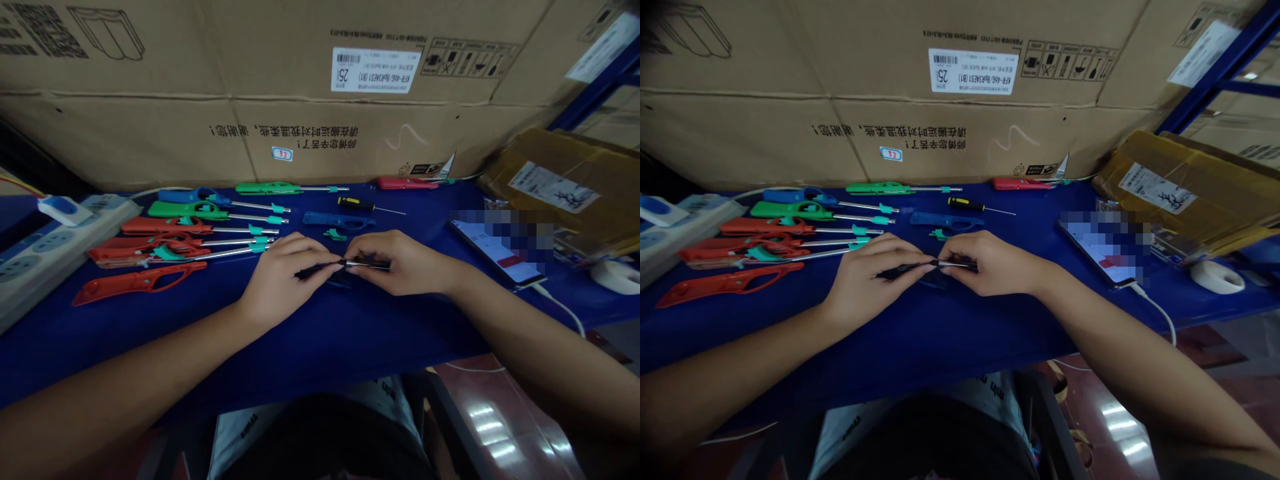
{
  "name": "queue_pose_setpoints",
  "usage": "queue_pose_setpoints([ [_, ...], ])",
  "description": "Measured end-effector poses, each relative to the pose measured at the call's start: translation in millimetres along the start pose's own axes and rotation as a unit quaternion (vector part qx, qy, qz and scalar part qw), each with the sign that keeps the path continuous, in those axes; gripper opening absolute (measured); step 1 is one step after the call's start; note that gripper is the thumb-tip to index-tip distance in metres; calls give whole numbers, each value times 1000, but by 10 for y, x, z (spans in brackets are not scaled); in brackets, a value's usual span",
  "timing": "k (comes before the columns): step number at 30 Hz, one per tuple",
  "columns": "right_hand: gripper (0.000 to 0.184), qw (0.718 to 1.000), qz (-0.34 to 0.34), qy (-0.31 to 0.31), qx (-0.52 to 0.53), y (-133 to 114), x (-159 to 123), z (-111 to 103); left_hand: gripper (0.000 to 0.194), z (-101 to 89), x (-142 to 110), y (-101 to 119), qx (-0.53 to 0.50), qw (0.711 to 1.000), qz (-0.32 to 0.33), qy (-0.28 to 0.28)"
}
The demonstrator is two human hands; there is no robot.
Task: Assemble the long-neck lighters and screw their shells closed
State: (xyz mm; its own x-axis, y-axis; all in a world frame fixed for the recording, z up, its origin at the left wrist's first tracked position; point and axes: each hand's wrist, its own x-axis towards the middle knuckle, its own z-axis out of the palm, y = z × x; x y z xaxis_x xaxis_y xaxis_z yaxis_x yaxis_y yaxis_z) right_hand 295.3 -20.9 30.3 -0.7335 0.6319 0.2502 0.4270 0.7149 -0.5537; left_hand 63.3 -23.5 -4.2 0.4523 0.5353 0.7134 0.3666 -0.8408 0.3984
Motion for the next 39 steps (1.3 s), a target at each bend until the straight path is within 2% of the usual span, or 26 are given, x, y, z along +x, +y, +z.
queue_pose_setpoints([
  [7,17,999,-25,-32,1,18,7,-25,6,7,-13,-23,3,1000,1,-10],
  [14,13,999,28,3,39,22,-21,10,6,7,-9,-23,4,1000,2,8],
  [25,9,1000,-9,9,15,42,-22,-18,5,7,-11,-15,8,1000,4,14],
  [39,8,999,-15,22,17,27,-21,7,2,6,6,-3,0,1000,12,21],
])
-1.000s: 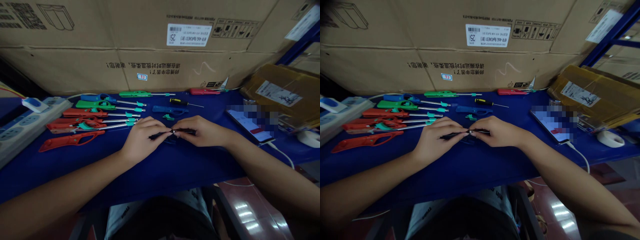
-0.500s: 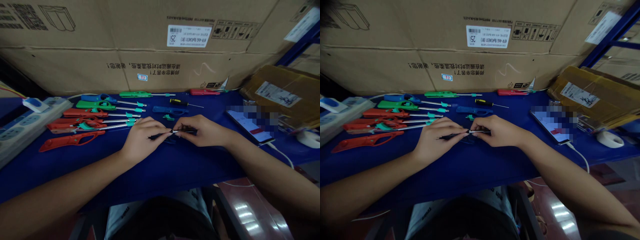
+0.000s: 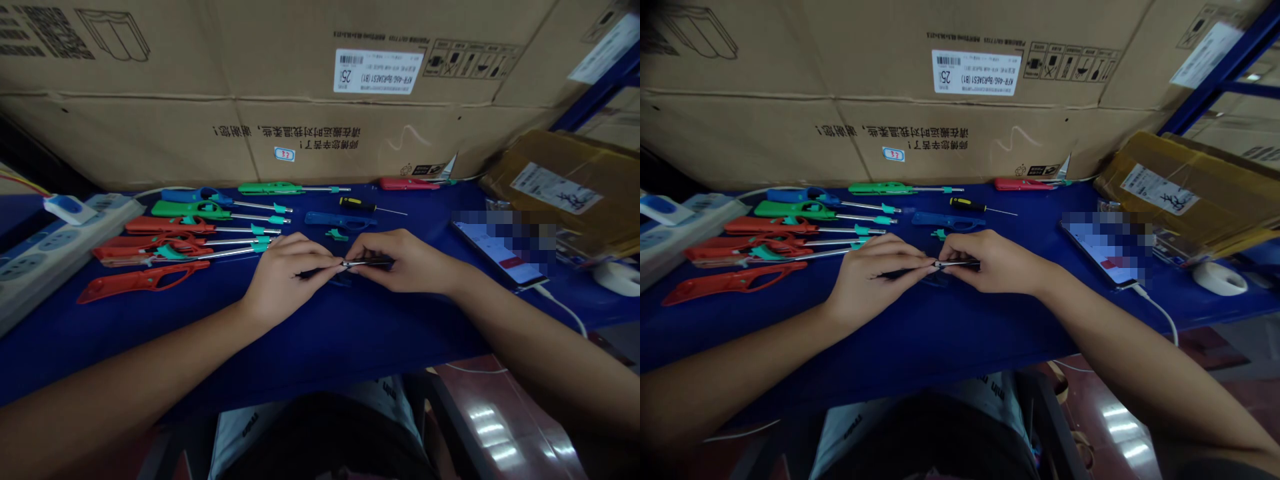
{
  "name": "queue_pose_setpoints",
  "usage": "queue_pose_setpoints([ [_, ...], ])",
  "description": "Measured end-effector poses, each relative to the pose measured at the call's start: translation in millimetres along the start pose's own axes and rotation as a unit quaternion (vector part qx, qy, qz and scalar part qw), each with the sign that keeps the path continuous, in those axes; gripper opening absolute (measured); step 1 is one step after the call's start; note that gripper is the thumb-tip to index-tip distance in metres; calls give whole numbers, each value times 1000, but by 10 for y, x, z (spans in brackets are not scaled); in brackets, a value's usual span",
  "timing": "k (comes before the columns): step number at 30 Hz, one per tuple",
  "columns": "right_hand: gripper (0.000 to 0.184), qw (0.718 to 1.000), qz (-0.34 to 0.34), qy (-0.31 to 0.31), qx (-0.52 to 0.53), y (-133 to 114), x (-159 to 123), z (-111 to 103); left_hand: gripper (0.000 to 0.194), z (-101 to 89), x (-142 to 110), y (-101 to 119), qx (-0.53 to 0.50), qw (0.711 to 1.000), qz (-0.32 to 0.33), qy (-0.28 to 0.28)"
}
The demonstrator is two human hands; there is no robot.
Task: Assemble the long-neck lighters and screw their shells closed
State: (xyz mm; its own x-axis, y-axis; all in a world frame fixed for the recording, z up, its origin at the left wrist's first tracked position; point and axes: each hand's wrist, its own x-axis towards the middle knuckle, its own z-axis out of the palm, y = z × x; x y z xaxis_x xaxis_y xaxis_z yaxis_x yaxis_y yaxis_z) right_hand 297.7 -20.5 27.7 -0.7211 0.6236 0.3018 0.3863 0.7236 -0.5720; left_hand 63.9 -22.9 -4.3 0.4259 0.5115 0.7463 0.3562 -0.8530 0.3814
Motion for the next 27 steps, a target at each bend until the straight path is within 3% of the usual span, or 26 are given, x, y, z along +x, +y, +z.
queue_pose_setpoints([
  [10,14,999,28,19,25,-7,2,29,4,-5,1,-8,-11,1000,-6,-2],
  [19,16,999,23,-33,-10,5,-2,-8,4,-3,-7,-7,-2,1000,-10,-4],
  [24,19,1000,29,-10,4,-3,4,5,4,5,-12,-8,6,1000,-20,-2],
  [27,11,1000,18,1,-14,-1,4,-7,6,5,-14,-10,10,1000,-19,-4],
])
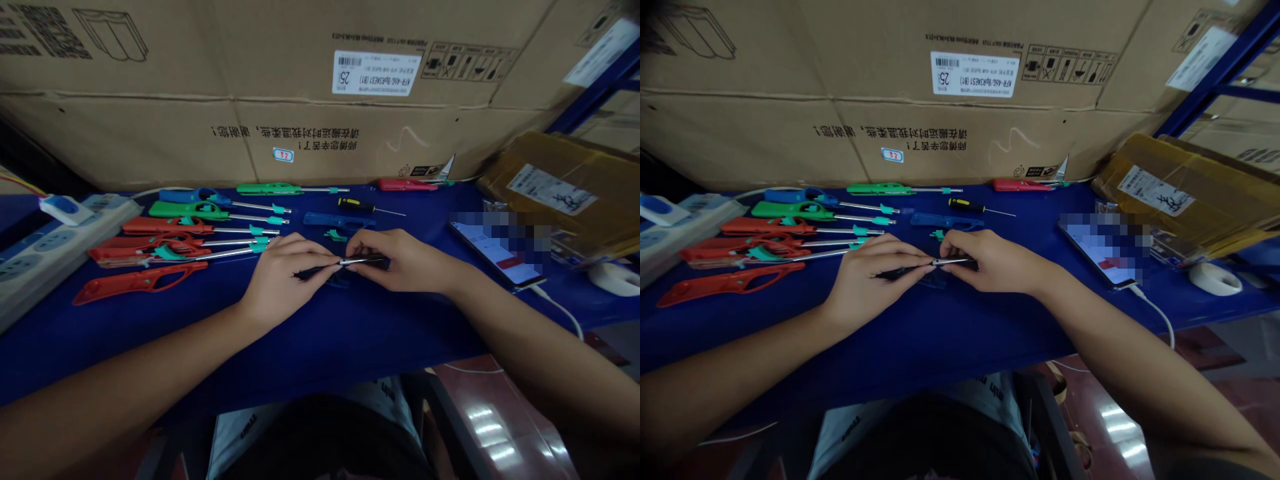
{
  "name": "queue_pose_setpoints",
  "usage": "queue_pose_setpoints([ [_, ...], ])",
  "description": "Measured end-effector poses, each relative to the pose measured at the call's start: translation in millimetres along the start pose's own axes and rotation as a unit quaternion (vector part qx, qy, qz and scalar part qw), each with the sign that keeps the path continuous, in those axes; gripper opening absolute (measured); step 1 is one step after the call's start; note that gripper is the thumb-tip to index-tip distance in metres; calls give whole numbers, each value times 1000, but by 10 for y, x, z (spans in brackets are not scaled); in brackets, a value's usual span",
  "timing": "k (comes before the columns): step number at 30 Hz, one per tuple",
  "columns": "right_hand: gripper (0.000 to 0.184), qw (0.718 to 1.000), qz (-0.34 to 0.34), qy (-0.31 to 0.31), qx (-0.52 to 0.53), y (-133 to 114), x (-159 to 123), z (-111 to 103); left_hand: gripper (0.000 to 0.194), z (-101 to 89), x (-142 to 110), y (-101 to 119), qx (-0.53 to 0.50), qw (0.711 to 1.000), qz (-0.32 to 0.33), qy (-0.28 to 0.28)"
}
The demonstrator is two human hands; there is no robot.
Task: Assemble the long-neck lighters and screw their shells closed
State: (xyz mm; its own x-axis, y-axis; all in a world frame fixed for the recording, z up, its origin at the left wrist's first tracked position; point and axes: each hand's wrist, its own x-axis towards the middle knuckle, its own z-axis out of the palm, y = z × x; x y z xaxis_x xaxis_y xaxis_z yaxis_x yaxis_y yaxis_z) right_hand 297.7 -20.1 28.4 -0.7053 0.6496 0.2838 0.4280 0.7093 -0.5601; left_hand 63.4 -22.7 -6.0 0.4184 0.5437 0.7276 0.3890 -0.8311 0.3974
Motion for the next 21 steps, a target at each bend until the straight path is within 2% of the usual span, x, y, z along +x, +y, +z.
queue_pose_setpoints([
  [2,6,1000,-10,-2,-22,5,-2,-15,6,0,-1,-1,3,1000,1,-3],
  [8,7,999,-7,-15,-52,7,-12,-60,5,4,-1,-3,3,1000,-3,1],
  [17,19,994,6,-57,-95,-7,-1,-71,4,6,-5,-11,-9,1000,-8,16],
  [21,18,995,-5,-45,-85,-16,2,-54,4,2,-6,-2,2,1000,-2,6],
])
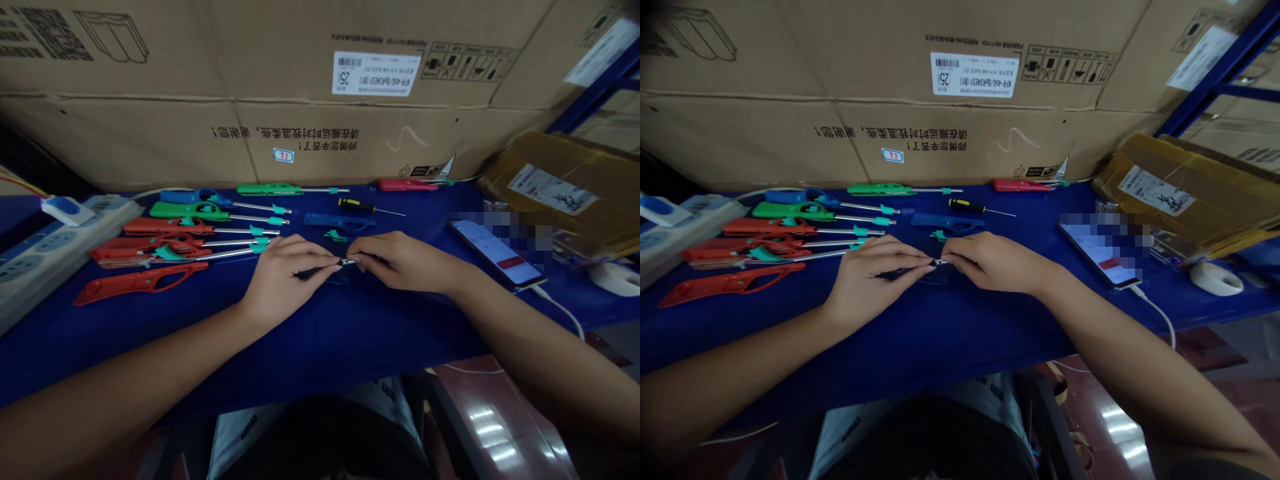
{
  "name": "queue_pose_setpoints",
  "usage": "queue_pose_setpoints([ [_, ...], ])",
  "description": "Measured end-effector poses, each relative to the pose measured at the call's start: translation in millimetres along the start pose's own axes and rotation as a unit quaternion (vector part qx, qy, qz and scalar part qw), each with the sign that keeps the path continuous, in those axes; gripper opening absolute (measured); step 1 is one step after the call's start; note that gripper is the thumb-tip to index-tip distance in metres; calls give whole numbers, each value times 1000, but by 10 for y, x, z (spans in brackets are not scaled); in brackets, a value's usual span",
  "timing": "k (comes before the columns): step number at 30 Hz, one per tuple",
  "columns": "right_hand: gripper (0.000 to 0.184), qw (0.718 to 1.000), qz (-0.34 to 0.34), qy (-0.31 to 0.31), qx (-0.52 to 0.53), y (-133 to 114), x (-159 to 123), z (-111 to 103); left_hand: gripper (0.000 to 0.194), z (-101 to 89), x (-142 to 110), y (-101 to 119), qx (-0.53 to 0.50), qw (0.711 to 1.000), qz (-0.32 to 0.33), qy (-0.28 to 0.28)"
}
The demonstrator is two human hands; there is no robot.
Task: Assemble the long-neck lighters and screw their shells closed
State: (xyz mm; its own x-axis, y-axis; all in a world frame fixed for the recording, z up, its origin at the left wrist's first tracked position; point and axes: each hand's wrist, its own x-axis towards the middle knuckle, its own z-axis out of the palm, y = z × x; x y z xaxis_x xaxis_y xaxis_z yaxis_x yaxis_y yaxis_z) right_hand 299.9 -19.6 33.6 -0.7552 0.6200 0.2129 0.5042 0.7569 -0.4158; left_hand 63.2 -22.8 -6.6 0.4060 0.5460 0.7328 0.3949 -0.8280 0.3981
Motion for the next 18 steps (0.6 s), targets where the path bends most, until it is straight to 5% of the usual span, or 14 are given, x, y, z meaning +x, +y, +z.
queue_pose_setpoints([
  [18,6,999,-13,24,41,-13,-2,51,5,-2,10,-3,-34,999,-12,-4],
])
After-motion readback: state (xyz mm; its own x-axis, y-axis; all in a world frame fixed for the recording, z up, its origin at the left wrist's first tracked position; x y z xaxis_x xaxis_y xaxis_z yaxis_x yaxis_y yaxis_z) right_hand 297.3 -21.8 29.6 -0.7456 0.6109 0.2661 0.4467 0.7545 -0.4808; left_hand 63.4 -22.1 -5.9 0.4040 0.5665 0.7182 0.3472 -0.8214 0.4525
